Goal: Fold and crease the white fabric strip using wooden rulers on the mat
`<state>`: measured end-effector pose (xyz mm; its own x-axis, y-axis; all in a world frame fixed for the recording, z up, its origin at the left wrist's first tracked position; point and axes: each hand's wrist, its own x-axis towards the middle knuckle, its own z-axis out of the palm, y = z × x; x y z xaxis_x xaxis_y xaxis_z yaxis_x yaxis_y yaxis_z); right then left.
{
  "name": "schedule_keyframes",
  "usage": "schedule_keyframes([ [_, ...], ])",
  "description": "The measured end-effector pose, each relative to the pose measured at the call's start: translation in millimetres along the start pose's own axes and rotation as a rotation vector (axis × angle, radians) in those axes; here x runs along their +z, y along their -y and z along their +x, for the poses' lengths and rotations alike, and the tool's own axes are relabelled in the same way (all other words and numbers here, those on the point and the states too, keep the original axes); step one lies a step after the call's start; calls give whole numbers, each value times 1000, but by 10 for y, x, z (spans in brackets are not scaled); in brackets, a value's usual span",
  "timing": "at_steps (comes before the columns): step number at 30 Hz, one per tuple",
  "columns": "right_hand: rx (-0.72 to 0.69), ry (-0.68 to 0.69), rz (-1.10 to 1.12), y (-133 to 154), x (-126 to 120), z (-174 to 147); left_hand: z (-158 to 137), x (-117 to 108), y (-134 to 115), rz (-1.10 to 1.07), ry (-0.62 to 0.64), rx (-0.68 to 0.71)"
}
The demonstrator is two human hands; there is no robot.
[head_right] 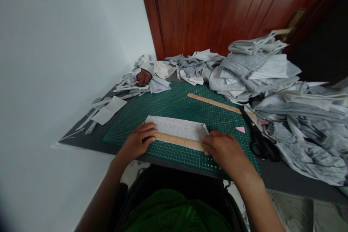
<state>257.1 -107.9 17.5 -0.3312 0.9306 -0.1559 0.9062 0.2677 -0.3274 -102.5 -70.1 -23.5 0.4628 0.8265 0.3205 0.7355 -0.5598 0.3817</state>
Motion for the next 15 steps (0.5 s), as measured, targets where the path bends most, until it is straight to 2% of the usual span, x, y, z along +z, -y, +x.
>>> schedule_keyframes([
  [3,8,-21,5,-6,-6,24,41,31,16,25,-9,-34],
  [15,-36,-38,96,-73,-66,-40,69,99,27,71,-44,-19],
])
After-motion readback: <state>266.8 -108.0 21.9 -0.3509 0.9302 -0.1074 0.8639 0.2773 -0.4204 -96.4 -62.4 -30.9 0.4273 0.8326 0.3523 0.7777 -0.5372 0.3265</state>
